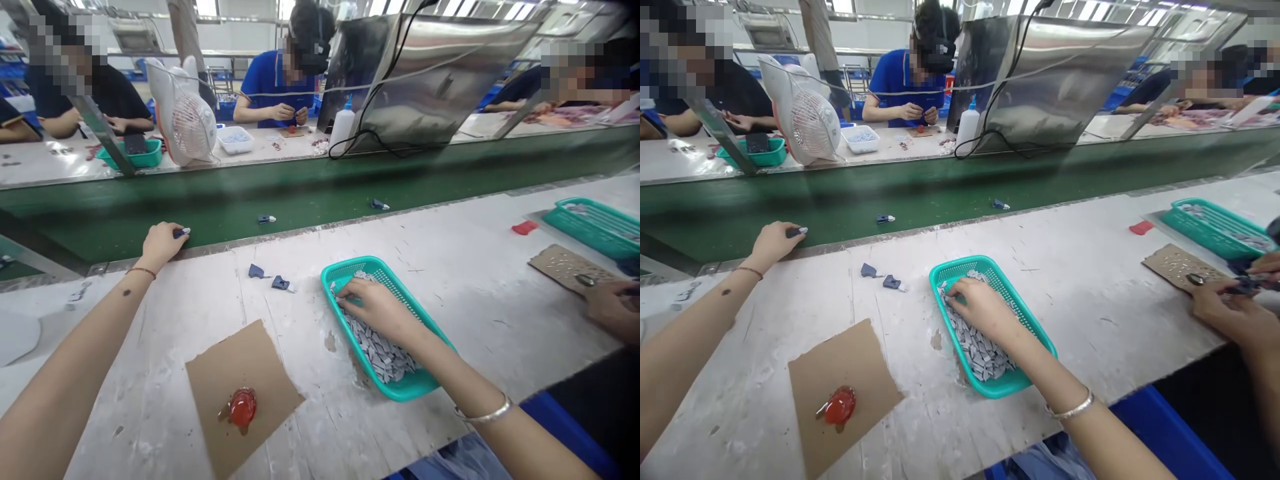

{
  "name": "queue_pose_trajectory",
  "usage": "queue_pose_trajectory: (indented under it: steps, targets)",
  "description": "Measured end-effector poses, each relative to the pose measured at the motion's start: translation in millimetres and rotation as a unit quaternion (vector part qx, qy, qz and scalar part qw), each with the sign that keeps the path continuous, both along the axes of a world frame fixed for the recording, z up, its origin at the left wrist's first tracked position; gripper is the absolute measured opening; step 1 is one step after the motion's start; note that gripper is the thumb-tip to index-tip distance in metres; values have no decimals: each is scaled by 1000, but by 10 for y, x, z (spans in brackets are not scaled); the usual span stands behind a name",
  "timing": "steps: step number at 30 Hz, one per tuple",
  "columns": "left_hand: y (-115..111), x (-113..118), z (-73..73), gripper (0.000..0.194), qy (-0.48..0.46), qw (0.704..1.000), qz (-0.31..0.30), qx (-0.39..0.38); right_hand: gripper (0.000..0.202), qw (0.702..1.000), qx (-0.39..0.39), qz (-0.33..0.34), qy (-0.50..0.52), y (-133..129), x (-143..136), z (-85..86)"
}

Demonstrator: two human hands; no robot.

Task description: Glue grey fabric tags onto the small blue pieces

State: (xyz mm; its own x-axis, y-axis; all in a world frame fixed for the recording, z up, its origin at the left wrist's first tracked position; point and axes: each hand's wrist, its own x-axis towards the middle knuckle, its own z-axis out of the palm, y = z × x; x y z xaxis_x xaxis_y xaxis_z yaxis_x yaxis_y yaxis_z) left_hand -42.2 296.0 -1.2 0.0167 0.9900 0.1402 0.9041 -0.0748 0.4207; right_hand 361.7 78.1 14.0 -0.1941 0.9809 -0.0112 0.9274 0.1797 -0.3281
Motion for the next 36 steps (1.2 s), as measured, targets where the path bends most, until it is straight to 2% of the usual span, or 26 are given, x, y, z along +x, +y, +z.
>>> queue_pose_trajectory:
  steps: [4, 7, 10, 12, 14, 18, 21, 23, 26, 28, 32, 36]
  targets:
    - [109, 325, 62, 40, 25, 993, -107, 48, 19, 1000, 13, 2, -24, -30, 36, -7]
    - [176, 762, 57, 41, 13, 980, -196, 36, 19, 999, 22, -1, -43, -39, 43, -3]
    - [222, 1193, 5, 41, -15, 970, -243, 22, 19, 998, 52, -20, 10, -90, 21, 49]
    - [233, 1388, -18, 35, -43, 969, -245, 10, 18, 994, 78, -41, 72, -172, -33, 123]
    - [221, 1476, -14, 25, -79, 971, -226, -2, 18, 986, 94, -57, 129, -283, -138, 213]
    - [54, 1357, 61, 15, -182, 970, -160, -8, 14, 969, 88, -50, 223, -508, -497, 314]
    - [-299, 1096, 130, 21, -266, 956, -123, -24, 8, 959, 50, -18, 279, -630, -827, 268]
    - [-662, 882, 163, 23, -363, 924, -95, -68, 9, 954, 6, 20, 299, -692, -1039, 207]
    - [-1324, 552, 183, 31, -551, 819, 8, -160, 11, 953, -37, 91, 286, -759, -1306, 133]
    - [-1764, 358, 177, 33, -596, 777, 66, -190, 12, 956, -42, 135, 257, -782, -1437, 113]
    - [-2462, 89, 144, 28, -616, 747, 112, -224, 15, 962, -36, 192, 189, -786, -1596, 115]
    - [-2903, -22, 96, 31, -622, 744, 110, -217, 16, 966, -21, 224, 126, -787, -1677, 98]
